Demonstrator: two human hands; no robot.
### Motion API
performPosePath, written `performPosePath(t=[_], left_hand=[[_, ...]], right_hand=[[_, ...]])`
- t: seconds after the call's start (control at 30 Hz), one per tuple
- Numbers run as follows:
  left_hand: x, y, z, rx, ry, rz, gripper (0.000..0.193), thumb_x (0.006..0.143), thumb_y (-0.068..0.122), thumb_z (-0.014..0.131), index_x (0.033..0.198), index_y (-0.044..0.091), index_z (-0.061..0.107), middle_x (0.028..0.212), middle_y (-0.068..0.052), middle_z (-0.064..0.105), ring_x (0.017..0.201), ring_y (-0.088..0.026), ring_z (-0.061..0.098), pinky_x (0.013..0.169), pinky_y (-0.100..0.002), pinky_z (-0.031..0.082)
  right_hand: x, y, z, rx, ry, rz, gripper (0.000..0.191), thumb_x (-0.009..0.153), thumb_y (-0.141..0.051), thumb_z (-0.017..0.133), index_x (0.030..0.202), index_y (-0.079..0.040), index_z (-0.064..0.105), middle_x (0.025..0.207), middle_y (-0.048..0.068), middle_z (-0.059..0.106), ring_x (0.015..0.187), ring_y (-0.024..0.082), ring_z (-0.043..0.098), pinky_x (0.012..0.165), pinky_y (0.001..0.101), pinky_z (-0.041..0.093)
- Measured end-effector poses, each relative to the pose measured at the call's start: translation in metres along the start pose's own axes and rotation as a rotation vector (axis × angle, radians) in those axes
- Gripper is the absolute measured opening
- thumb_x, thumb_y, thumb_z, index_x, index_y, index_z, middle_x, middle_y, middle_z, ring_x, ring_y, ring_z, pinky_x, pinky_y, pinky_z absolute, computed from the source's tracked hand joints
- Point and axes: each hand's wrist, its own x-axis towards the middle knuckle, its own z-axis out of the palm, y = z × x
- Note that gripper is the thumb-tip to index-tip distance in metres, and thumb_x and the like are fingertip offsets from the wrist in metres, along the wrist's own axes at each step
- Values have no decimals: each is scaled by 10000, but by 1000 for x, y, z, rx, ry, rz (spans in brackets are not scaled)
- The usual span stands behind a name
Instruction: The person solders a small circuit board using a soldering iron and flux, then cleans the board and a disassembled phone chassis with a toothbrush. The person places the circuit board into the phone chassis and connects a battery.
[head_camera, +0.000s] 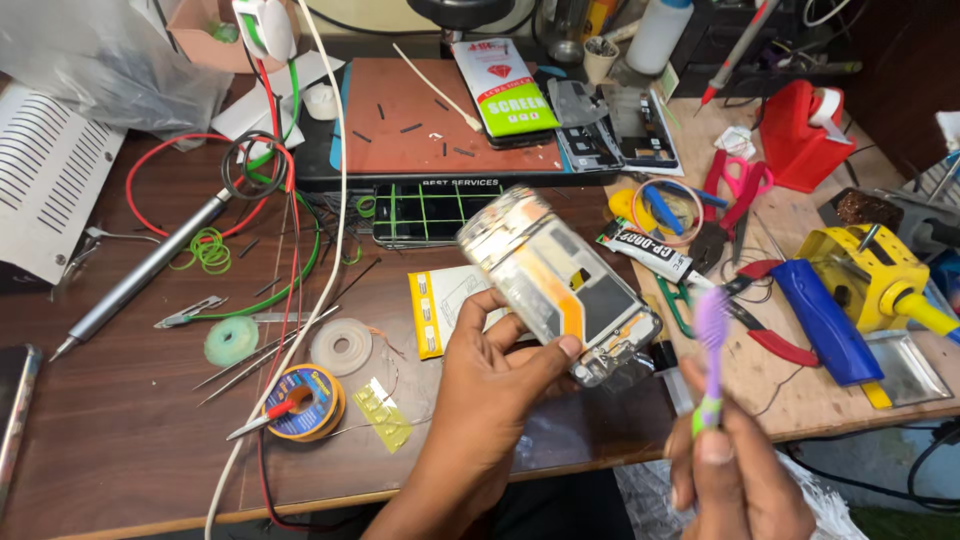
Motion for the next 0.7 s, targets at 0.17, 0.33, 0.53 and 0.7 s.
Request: performPosePath(t=[0.17,0.33,0.53,0.7], left_hand=[[-21,10,-6,-23,-42,25,334,883,7,721,1187,-54,595,1022,-119,729,836,-161,715,719,-315,605],[-33,2,-14,39,-13,81,270,894,18,710,1140,-48,621,993,-97,730,856,-154,717,742,-329,625],[-42,5,-23,2,98,39,333,862,27,696,1189,-14,647,940,-112,736,787,-173,722,649,-352,623],[-47,15,-35,149,108,63,286,940,102,671,1125,-115,676,906,-143,748,736,-183,713,639,-320,592]], right_hand=[[-17,50,-18,179,-151,-81,571,1055,-234,583,1593,-52,519,762,67,647,493,9,428,487,145,386],[-29,53,-11,-270,-120,-131,466,1013,-251,557,1450,-95,603,738,21,671,650,49,609,678,205,512],[-38,18,4,-238,-238,-169,442,974,-182,594,1410,-142,654,772,7,697,562,41,598,610,203,523],[-44,2,9,-312,-287,-425,344,1024,-69,557,1352,-125,644,954,41,758,728,3,670,722,168,521]])
